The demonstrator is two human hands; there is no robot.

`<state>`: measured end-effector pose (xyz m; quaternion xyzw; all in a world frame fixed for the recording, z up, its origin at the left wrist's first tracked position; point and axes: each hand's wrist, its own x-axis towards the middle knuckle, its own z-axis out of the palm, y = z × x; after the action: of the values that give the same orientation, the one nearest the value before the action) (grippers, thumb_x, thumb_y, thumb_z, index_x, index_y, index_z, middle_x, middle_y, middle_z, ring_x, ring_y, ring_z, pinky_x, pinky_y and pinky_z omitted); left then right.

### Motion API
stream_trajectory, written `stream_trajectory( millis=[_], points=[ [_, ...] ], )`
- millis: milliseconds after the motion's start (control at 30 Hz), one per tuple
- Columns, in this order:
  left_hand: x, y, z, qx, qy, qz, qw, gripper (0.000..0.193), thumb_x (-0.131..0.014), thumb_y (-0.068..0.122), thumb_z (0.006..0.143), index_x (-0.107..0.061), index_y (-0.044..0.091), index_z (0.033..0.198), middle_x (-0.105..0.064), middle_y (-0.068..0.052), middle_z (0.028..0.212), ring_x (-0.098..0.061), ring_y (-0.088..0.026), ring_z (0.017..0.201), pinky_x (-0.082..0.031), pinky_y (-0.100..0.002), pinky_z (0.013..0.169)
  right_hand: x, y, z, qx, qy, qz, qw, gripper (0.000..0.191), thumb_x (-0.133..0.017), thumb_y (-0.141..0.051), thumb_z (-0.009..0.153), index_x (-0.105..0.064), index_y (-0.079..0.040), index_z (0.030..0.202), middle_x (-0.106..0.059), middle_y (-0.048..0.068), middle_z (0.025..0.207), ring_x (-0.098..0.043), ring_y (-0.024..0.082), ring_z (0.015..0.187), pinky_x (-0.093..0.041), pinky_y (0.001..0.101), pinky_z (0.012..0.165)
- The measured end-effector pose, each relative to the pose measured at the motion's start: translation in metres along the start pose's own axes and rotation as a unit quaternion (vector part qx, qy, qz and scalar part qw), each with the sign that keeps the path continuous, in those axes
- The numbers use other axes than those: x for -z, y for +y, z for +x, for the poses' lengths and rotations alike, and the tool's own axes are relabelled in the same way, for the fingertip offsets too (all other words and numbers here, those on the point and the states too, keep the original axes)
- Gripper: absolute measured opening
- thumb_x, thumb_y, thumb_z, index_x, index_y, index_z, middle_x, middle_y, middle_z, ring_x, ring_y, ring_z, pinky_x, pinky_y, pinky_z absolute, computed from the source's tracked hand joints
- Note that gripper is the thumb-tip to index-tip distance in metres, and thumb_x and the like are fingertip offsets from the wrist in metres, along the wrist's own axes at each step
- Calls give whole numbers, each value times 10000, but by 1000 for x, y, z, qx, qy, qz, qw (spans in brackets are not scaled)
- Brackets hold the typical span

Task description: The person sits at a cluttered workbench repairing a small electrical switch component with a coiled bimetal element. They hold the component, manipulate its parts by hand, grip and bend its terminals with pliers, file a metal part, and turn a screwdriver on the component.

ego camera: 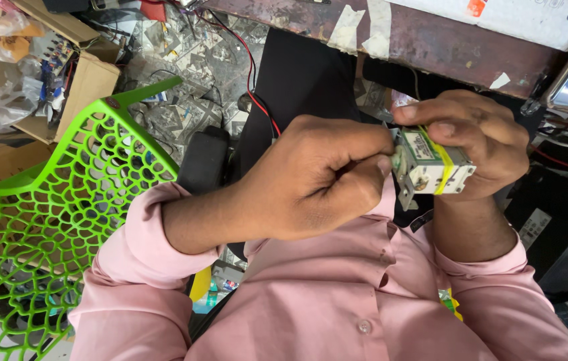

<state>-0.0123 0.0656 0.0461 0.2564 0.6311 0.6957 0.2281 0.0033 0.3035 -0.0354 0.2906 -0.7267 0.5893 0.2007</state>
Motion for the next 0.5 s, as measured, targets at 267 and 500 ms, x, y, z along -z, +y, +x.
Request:
stream_trajectory(
  millis=[267, 500],
  points=[
    [1, 0, 0, -4, -1, 6, 1000, 159, -526, 15, 991, -544, -19, 837, -468, -91, 666, -467, -143, 542, -403, -309, 536, -1, 1, 0, 6, -1, 2, 1000, 373, -821, -200, 902, -621, -23, 1163, -733, 261, 983, -760, 308, 813, -576, 336, 610],
    [2, -1, 0, -22, -3, 45, 999, 182, -545, 21, 963, -512, -22, 789, -471, -122, 674, -503, -214, 568, -415, -341, 559, -1, 5, -4, 3, 6, 17, 1000, 304, -757, -199, 938, -650, -20, 1159, -739, 257, 986, -773, 313, 841, -562, 317, 576]
  ],
)
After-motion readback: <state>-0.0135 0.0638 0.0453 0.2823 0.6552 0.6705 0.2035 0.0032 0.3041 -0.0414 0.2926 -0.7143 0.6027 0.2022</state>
